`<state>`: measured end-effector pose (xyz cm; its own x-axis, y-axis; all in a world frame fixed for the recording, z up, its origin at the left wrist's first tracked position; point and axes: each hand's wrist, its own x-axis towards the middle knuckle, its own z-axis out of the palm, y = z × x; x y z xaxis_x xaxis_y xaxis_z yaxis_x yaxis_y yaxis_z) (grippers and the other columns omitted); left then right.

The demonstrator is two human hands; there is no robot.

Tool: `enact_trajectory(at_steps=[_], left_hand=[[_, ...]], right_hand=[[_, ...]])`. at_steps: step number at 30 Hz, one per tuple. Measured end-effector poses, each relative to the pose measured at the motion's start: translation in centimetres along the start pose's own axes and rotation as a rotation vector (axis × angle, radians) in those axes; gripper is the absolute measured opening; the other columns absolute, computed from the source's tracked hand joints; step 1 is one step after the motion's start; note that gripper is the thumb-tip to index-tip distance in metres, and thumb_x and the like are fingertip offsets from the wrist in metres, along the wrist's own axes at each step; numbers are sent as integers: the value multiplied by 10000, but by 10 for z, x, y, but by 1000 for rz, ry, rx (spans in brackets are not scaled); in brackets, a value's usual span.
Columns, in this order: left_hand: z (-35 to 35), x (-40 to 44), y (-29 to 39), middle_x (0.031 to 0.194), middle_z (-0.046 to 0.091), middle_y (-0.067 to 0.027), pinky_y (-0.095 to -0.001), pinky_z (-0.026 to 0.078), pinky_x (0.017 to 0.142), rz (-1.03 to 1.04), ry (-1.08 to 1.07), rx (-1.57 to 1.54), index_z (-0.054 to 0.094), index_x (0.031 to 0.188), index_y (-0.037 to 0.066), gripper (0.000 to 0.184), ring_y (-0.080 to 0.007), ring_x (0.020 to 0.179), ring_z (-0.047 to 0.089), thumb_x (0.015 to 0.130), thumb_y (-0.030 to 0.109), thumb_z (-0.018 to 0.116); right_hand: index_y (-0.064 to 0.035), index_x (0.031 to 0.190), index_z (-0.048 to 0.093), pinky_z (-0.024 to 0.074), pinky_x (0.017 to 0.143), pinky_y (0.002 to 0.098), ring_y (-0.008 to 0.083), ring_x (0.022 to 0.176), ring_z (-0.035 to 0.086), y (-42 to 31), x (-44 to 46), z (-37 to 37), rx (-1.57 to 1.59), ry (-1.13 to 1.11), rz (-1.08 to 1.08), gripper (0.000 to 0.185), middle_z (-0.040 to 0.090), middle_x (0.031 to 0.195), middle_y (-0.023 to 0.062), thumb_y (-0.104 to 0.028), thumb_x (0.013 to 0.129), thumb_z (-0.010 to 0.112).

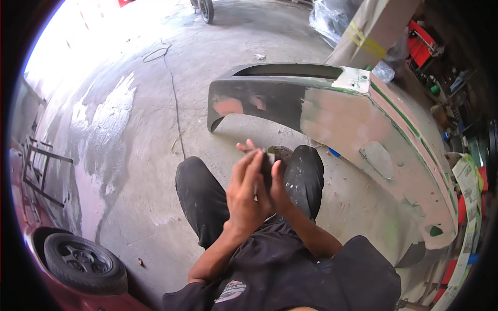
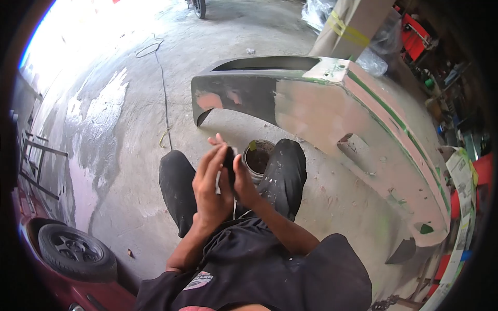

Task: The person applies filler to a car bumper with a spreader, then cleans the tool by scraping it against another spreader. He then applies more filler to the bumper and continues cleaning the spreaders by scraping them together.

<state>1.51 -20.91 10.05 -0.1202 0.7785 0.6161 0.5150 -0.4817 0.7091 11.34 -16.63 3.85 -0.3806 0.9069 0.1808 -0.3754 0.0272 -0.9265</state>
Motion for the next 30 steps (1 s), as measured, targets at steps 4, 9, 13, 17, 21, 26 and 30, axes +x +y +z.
enact_trajectory(at_steps=[4, 9, 13, 17, 21, 26, 30], left_hand=[[0, -13, 2, 1317, 651, -273, -451, 560, 983, -17, -64, -37, 627, 1380, -65, 514, -450, 1205, 672, 877, -159, 583], [1, -16, 2, 1341, 653, -264, -441, 555, 1002, -10, -76, -67, 638, 1384, -50, 465, -440, 1232, 673, 935, -135, 550], [-6, 8, -8, 1331, 660, -265, -460, 559, 973, -17, 22, 41, 625, 1398, -58, 450, -438, 1191, 683, 962, -116, 531], [4, -26, 13, 1313, 662, -286, -473, 545, 1022, 7, -48, 3, 626, 1387, -70, 433, -444, 1247, 671, 965, -114, 539], [-4, -5, 6, 1280, 665, -259, -435, 530, 1017, -86, 11, -74, 625, 1368, -73, 385, -412, 1209, 671, 1001, -62, 511], [4, -17, 7, 1335, 658, -250, -435, 553, 964, 5, -3, 51, 624, 1399, -42, 427, -403, 1180, 686, 984, -78, 532], [6, -25, 16, 1315, 663, -243, -408, 556, 908, -37, -10, 6, 624, 1380, -48, 437, -382, 1176, 691, 962, -107, 511]], right_hand=[[-43, 1701, 234, 451, 1116, 359, 205, 1253, 591, 0, 10, -11, 278, 12, 129, 1026, 404, 1689, 101, -820, 1034, 178], [-29, 1686, 281, 454, 1087, 343, 184, 1248, 586, -18, 20, -12, 29, 12, 42, 1006, 441, 1674, 96, -800, 1050, 172], [-38, 1695, 257, 305, 1244, 372, 203, 1470, 436, -8, 12, 7, -80, -68, -6, 946, 397, 1685, 84, -749, 1079, 160], [-67, 1659, 374, 490, 1036, 322, 128, 1154, 557, -11, 25, -10, 87, -17, 6, 842, 514, 1600, 42, -689, 1113, 219], [-39, 1660, 349, 425, 1133, 344, 155, 1298, 536, -19, 14, 5, 22, -43, -5, 867, 478, 1625, 69, -694, 1109, 211], [-41, 1676, 318, 416, 1122, 356, 168, 1281, 549, -15, 13, 2, 204, -39, 80, 913, 444, 1659, 73, -733, 1088, 225], [-32, 1666, 338, 432, 1068, 335, 168, 1223, 578, -24, 19, -3, -5, -38, -30, 912, 475, 1637, 79, -729, 1092, 211]])
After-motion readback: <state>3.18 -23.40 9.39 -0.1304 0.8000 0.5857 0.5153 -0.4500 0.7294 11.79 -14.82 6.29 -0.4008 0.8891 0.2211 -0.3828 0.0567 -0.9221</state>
